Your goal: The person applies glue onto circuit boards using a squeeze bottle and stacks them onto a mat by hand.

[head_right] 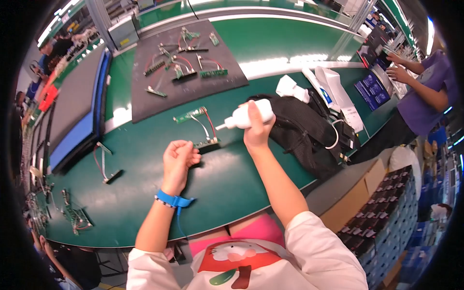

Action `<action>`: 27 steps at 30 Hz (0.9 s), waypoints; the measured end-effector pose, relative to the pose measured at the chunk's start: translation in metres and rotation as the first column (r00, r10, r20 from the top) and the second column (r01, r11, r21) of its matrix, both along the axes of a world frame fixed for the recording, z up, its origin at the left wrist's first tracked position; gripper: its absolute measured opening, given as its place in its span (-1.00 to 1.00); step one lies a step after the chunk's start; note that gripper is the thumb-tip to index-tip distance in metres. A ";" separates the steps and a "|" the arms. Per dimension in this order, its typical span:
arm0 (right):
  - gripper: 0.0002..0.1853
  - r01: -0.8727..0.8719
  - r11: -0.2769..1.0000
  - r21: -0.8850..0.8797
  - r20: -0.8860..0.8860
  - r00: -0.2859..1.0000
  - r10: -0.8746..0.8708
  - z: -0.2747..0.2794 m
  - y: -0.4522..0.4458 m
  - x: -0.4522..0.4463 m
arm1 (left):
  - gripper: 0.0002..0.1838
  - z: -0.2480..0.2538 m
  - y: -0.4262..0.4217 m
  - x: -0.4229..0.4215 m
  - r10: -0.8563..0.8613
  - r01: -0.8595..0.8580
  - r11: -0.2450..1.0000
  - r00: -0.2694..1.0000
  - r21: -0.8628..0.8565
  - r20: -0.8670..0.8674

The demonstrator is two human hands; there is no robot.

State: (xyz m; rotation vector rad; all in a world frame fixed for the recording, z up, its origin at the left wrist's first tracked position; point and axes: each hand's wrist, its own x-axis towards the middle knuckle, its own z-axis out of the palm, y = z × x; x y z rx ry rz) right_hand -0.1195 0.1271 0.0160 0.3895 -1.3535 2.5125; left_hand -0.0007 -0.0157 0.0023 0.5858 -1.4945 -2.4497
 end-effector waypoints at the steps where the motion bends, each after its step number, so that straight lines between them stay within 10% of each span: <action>1: -0.76 -0.072 0.994 -0.087 0.087 0.993 0.080 0.001 0.001 -0.004 | -0.82 0.001 0.000 0.000 0.012 -0.012 1.000 1.000 -0.027 -0.018; 12: -0.69 -0.218 0.807 -0.548 0.382 0.794 0.473 -0.002 0.004 -0.015 | -0.79 0.081 -0.053 -0.042 0.182 -0.263 0.923 0.941 -0.279 -0.285; 23: -0.70 -0.217 0.843 -0.492 0.464 0.754 0.465 -0.009 0.000 -0.018 | -0.78 0.120 -0.207 -0.240 0.263 -0.415 0.849 0.869 -0.328 -0.419; 27: -0.69 -0.228 0.856 -0.464 0.463 0.761 0.455 -0.010 0.002 -0.024 | -0.20 0.062 -0.233 -0.267 0.372 -0.394 0.911 0.913 -0.121 -0.165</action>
